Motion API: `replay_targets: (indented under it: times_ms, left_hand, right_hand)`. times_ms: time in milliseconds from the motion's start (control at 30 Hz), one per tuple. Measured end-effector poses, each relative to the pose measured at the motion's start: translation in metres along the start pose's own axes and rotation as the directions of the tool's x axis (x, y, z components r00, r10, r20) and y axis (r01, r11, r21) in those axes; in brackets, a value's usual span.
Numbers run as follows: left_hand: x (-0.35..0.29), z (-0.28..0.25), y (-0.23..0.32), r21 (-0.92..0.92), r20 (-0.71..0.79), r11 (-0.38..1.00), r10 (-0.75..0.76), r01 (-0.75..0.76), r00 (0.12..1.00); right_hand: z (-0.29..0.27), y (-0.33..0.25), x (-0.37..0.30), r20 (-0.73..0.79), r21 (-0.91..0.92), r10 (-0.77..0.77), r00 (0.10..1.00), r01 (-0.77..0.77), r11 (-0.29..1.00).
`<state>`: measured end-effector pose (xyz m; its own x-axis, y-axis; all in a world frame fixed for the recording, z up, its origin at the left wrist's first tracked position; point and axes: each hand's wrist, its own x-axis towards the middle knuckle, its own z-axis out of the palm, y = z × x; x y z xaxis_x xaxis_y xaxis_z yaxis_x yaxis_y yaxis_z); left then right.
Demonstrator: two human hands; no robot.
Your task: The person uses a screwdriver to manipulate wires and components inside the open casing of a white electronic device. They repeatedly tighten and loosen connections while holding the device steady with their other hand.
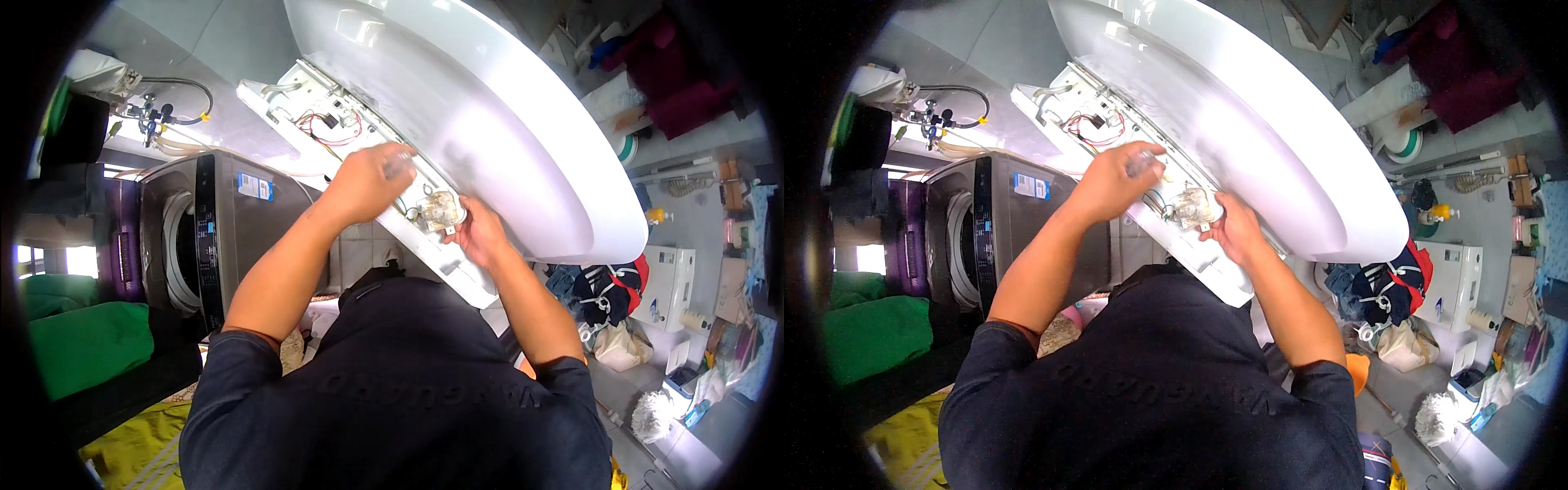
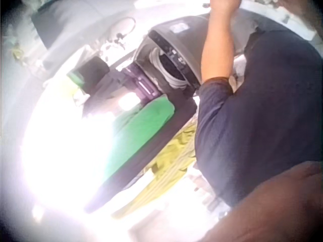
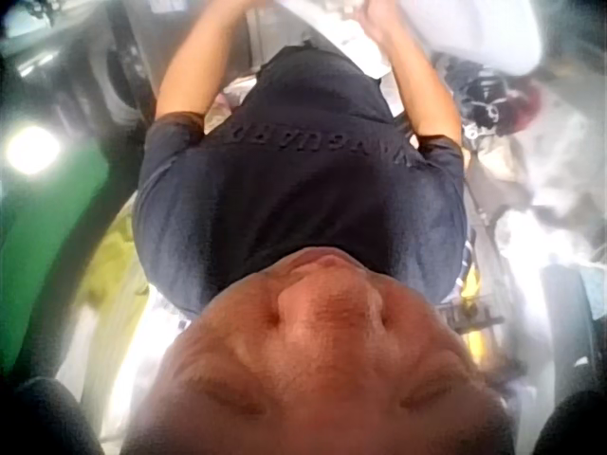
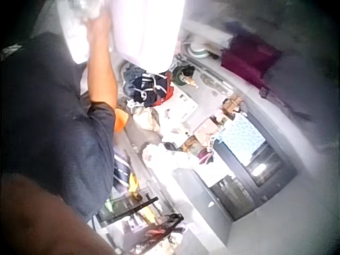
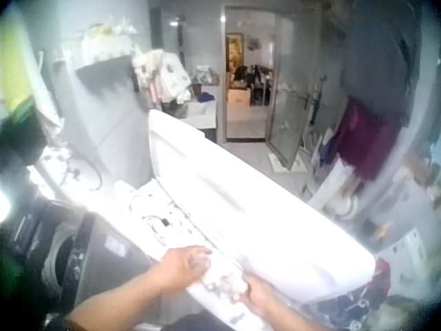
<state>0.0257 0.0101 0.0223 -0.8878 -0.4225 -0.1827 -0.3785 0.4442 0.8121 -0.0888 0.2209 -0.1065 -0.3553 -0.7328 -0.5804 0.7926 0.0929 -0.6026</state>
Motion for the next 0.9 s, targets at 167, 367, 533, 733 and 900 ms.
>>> replay_targets:
  times_ms: [167, 367, 533, 733, 900]
  left_hand:
    - [0.016, -0.039, -0.001, -0.577, -0.314, 0.804, -0.055, -0.144, 0.948]
    - [0.019, -0.050, 0.001, -0.564, -0.398, 0.819, -0.155, -0.108, 0.904]
    - [0.012, -0.032, -0.011, -0.559, -0.270, 0.829, -0.138, -0.038, 0.953]
    - [0.004, -0.027, -0.022, -0.573, -0.174, 0.819, -0.095, -0.022, 0.980]
    - [-0.002, -0.030, -0.021, -0.614, -0.081, 0.789, -0.017, -0.036, 0.997]
  right_hand:
    - [0.001, 0.003, -0.003, -0.085, -0.111, -0.039, 0.996, 0.029, 0.993]
    - [0.001, 0.005, -0.011, -0.160, -0.241, -0.117, 0.980, 0.076, 0.968]
    - [0.007, 0.001, -0.020, -0.199, -0.351, -0.120, 0.973, 0.044, 0.936]
    - [0.005, 0.001, -0.043, -0.269, -0.432, -0.152, 0.951, 0.022, 0.902]
    - [0.002, -0.002, -0.062, -0.251, -0.556, -0.238, 0.938, 0.061, 0.829]
